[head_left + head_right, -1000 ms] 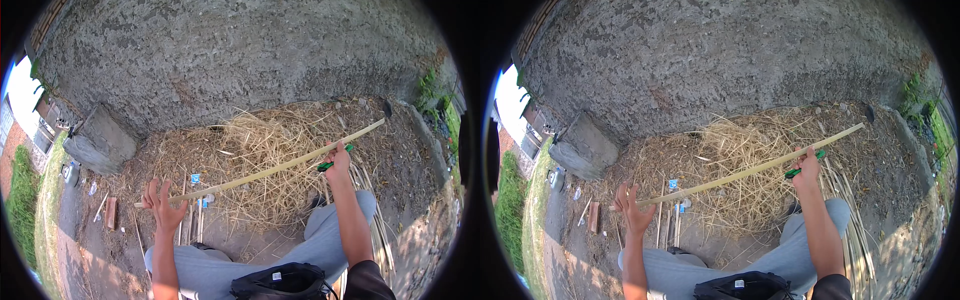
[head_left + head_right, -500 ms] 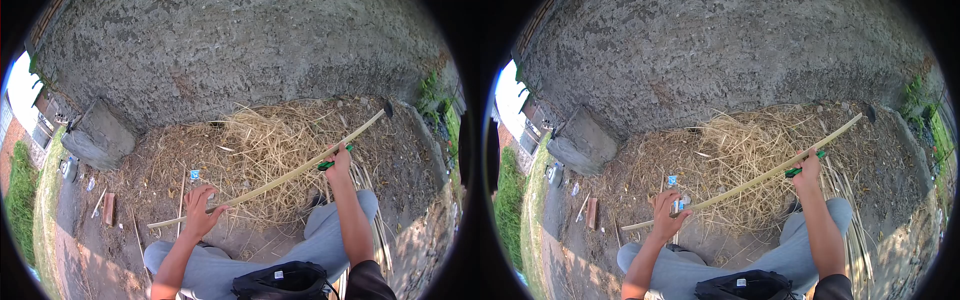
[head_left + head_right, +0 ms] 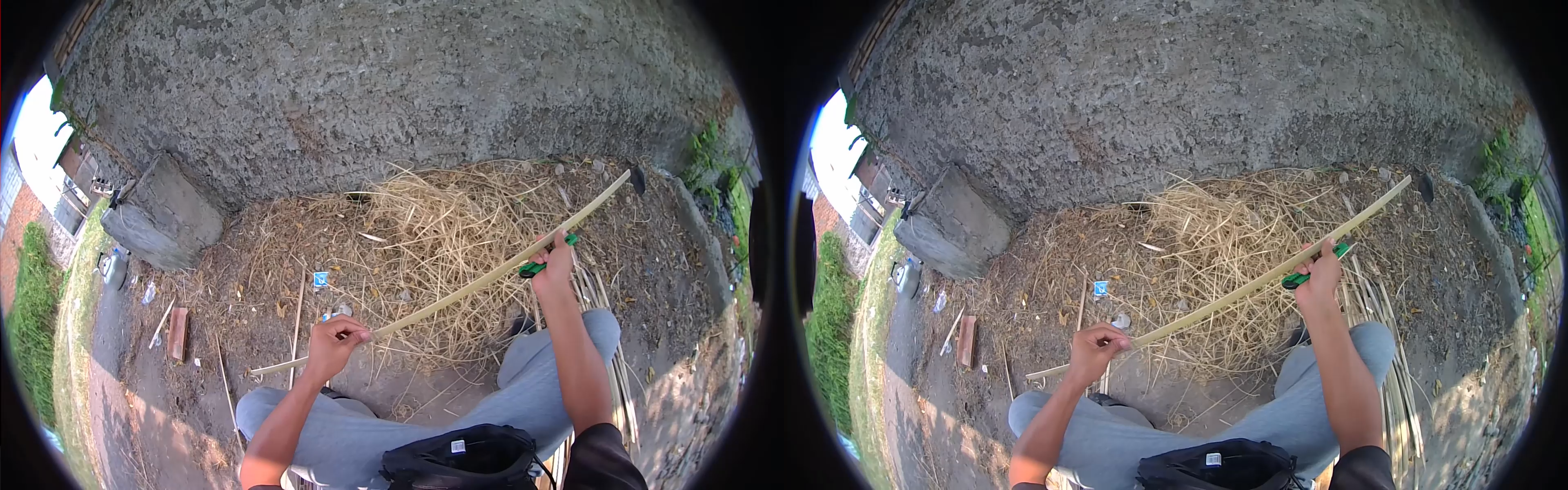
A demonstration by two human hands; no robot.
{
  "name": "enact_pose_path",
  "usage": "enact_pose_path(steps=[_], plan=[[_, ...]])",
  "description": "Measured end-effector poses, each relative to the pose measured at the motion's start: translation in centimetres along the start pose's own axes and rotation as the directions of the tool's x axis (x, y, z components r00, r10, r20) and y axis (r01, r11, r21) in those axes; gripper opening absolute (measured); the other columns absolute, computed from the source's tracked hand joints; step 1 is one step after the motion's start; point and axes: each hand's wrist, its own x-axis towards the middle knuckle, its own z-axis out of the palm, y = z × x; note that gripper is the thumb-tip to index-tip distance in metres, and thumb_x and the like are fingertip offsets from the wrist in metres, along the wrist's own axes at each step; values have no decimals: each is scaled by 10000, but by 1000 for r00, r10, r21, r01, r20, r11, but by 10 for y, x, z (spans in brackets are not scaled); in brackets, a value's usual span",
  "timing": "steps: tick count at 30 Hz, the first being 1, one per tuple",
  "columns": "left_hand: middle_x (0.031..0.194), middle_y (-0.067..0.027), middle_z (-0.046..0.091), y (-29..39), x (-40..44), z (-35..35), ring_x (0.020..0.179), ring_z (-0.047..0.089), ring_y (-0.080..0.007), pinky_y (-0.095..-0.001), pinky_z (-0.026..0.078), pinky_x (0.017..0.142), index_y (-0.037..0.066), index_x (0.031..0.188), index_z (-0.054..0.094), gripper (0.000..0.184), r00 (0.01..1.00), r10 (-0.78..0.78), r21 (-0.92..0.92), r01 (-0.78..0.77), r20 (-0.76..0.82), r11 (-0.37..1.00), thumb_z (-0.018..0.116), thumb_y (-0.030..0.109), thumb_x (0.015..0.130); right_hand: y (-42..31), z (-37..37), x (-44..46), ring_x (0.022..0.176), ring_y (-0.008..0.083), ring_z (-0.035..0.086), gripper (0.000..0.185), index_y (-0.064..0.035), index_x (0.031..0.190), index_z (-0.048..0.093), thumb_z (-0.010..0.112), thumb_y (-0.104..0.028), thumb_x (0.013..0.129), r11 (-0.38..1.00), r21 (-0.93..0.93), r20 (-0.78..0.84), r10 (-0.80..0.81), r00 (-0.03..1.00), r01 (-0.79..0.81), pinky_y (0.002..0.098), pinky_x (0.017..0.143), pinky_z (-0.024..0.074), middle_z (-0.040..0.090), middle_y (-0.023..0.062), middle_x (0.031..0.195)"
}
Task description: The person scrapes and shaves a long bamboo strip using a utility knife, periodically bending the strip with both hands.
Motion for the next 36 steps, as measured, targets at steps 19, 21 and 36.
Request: enact_pose_path(steps=[19, 21, 36], plan=[[765, -67, 655, 2, 5, 12, 679, 658, -111, -248, 527, 558, -5, 951, 620, 155, 972, -194, -226, 221, 135, 949, 631, 149, 954, 1, 12, -11, 519, 56, 331, 285, -66, 938, 461, 421, -325, 1054, 996, 23, -56, -82, 995, 83, 228, 446, 316, 542, 72, 833], [782, -69, 664, -3, 4, 9, 689, 657, -107, -247, 528, 561, -16, 940, 629, 145, 960, -189, -110, 215, 207, 970, 644, 129, 943, 1, 11, -12, 519, 56, 332, 286, -65, 940, 462, 422, -325, 1053, 996, 24, -59, -83, 995, 85, 228, 447, 316, 540, 74, 830], [1065, -85, 658, 15, -2, 19, 830, 681, -278, -357, 552, 651, 83, 1127, 606, 349, 938, 343, 583, -305, 49, 753, 729, 257, 850, 2, 8, -7, 523, 63, 342, 292, -53, 941, 472, 432, -321, 1049, 995, 21, -57, -97, 994, 98, 230, 446, 323, 553, 91, 824]])
